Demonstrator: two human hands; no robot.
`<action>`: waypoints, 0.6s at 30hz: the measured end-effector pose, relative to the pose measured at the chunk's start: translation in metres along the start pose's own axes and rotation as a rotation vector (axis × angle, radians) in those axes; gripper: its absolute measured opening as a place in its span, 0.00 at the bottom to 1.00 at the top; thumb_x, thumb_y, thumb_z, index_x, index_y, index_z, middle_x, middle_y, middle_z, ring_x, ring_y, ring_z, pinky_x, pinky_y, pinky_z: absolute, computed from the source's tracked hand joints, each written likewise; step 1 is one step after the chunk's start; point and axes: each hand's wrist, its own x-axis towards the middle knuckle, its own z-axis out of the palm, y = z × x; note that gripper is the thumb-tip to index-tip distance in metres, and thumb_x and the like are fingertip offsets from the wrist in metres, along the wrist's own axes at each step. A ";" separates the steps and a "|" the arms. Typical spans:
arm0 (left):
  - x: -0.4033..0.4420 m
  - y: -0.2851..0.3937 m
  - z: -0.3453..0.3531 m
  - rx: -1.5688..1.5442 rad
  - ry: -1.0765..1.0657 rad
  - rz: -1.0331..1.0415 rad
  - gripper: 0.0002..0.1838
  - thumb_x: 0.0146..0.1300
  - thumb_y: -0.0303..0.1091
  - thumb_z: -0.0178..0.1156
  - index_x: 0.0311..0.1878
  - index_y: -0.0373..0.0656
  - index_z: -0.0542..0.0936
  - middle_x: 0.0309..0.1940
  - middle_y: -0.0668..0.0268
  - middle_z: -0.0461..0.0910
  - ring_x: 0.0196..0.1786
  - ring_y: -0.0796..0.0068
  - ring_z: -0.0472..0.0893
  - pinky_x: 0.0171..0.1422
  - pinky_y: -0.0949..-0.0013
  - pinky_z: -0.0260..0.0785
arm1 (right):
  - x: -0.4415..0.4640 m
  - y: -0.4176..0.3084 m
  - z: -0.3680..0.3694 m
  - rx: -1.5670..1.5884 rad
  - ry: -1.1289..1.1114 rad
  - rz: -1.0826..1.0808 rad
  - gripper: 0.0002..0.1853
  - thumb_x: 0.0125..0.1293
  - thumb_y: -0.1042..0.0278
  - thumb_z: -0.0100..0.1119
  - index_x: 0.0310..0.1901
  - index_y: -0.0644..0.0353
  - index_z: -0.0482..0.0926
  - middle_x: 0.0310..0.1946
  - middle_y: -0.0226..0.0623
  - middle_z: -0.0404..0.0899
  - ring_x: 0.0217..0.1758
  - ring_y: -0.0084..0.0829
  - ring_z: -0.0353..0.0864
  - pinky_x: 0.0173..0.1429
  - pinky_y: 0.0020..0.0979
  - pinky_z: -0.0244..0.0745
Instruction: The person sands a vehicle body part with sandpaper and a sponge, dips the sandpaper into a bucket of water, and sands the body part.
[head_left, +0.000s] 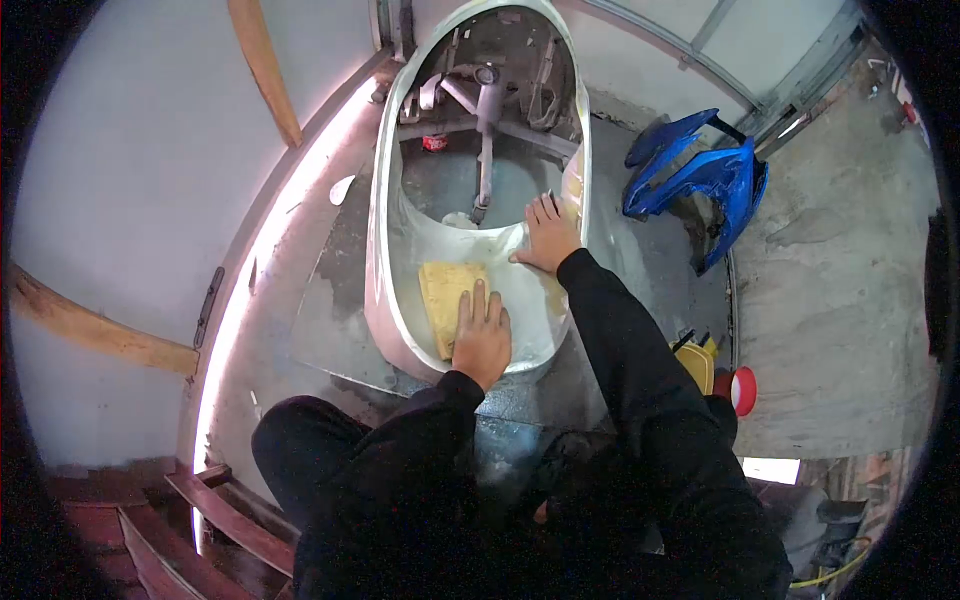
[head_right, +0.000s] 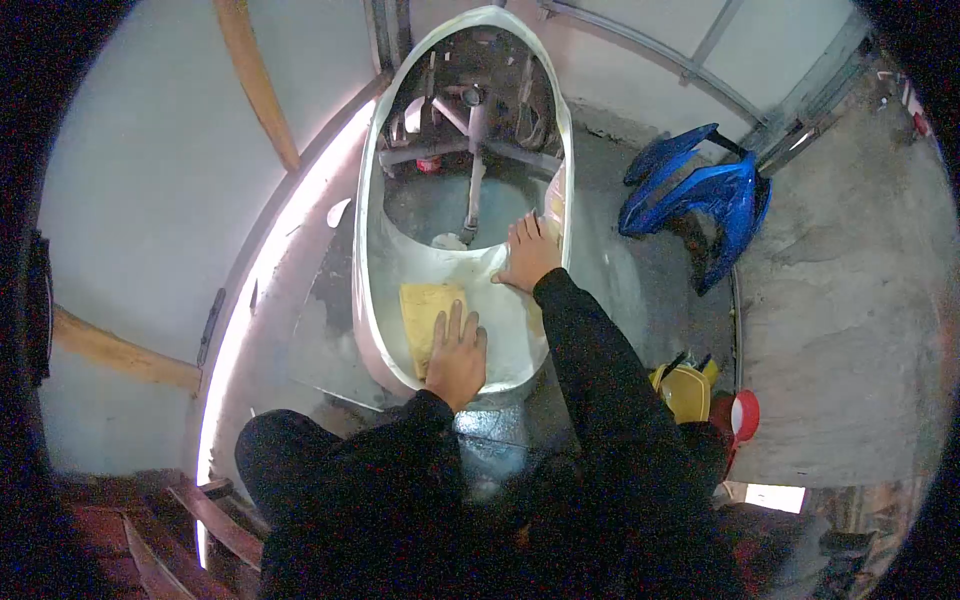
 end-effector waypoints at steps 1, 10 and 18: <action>0.000 0.000 -0.009 -0.017 -0.053 0.012 0.20 0.65 0.35 0.53 0.52 0.31 0.83 0.62 0.52 0.74 0.75 0.40 0.62 0.78 0.39 0.52 | 0.011 0.003 -0.014 0.037 -0.142 0.004 0.49 0.49 0.28 0.69 0.59 0.69 0.79 0.63 0.52 0.76 0.73 0.48 0.68 0.80 0.48 0.53; -0.036 0.010 -0.009 0.034 -0.121 0.113 0.25 0.65 0.39 0.54 0.61 0.34 0.78 0.68 0.53 0.70 0.80 0.41 0.56 0.81 0.41 0.48 | -0.008 0.009 -0.052 0.192 -0.116 0.059 0.37 0.33 0.34 0.79 0.38 0.60 0.85 0.38 0.43 0.85 0.52 0.42 0.79 0.56 0.43 0.70; -0.062 -0.017 -0.029 -0.046 -0.095 0.296 0.22 0.60 0.35 0.60 0.59 0.43 0.80 0.65 0.58 0.74 0.80 0.49 0.59 0.81 0.41 0.50 | -0.062 -0.001 -0.092 0.218 -0.270 0.162 0.33 0.38 0.34 0.78 0.34 0.59 0.88 0.34 0.43 0.87 0.45 0.46 0.85 0.52 0.45 0.76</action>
